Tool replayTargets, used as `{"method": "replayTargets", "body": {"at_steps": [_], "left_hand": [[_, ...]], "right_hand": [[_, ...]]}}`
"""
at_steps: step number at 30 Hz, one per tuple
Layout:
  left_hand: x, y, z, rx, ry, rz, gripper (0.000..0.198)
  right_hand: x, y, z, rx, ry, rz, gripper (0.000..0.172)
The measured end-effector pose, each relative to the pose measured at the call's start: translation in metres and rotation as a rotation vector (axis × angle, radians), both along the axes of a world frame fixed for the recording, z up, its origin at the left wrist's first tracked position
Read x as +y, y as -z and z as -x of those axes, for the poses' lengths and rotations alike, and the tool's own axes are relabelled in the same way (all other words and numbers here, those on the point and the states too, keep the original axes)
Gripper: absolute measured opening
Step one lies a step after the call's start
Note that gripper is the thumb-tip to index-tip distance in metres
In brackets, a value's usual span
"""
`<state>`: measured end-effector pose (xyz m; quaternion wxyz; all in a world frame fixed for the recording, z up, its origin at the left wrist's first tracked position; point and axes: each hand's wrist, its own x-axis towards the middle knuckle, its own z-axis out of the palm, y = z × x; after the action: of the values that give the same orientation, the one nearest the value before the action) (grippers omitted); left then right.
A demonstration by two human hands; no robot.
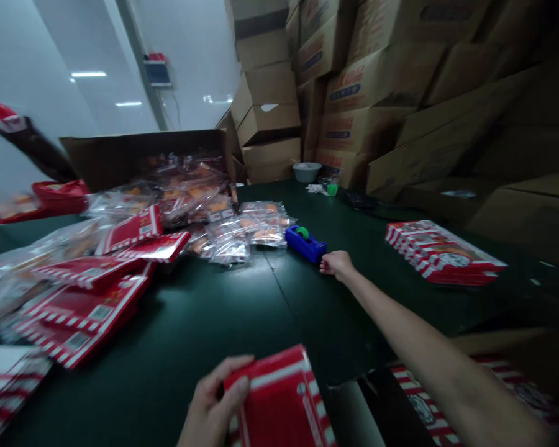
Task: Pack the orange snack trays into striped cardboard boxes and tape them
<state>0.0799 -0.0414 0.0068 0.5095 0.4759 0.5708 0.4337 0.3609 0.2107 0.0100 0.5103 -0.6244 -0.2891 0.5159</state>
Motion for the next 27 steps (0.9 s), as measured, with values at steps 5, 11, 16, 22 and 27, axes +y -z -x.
{"method": "replayTargets", "body": {"at_steps": [5, 11, 16, 22, 27], "left_hand": [[-0.001, -0.072, 0.002, 0.169, -0.062, -0.536, 0.028], [-0.008, -0.070, -0.035, 0.631, -0.069, -1.050, 0.037], [-0.014, -0.023, -0.053, 0.836, 0.027, -1.240, 0.045], [-0.011, 0.009, -0.064, 0.898, 0.172, -1.432, 0.032], [-0.007, 0.004, -0.068, 0.896, 0.159, -1.430, 0.029]], "right_hand": [[-0.057, -0.049, -0.001, 0.091, -0.076, -0.166, 0.013], [-0.205, -0.088, 0.021, 0.344, -0.497, -0.476, 0.031], [-0.238, -0.045, 0.053, 0.511, -0.548, -0.297, 0.039], [-0.246, 0.012, 0.045, 0.575, -0.389, -0.159, 0.050], [-0.251, 0.017, 0.054, 0.698, -0.333, -0.111, 0.050]]}}
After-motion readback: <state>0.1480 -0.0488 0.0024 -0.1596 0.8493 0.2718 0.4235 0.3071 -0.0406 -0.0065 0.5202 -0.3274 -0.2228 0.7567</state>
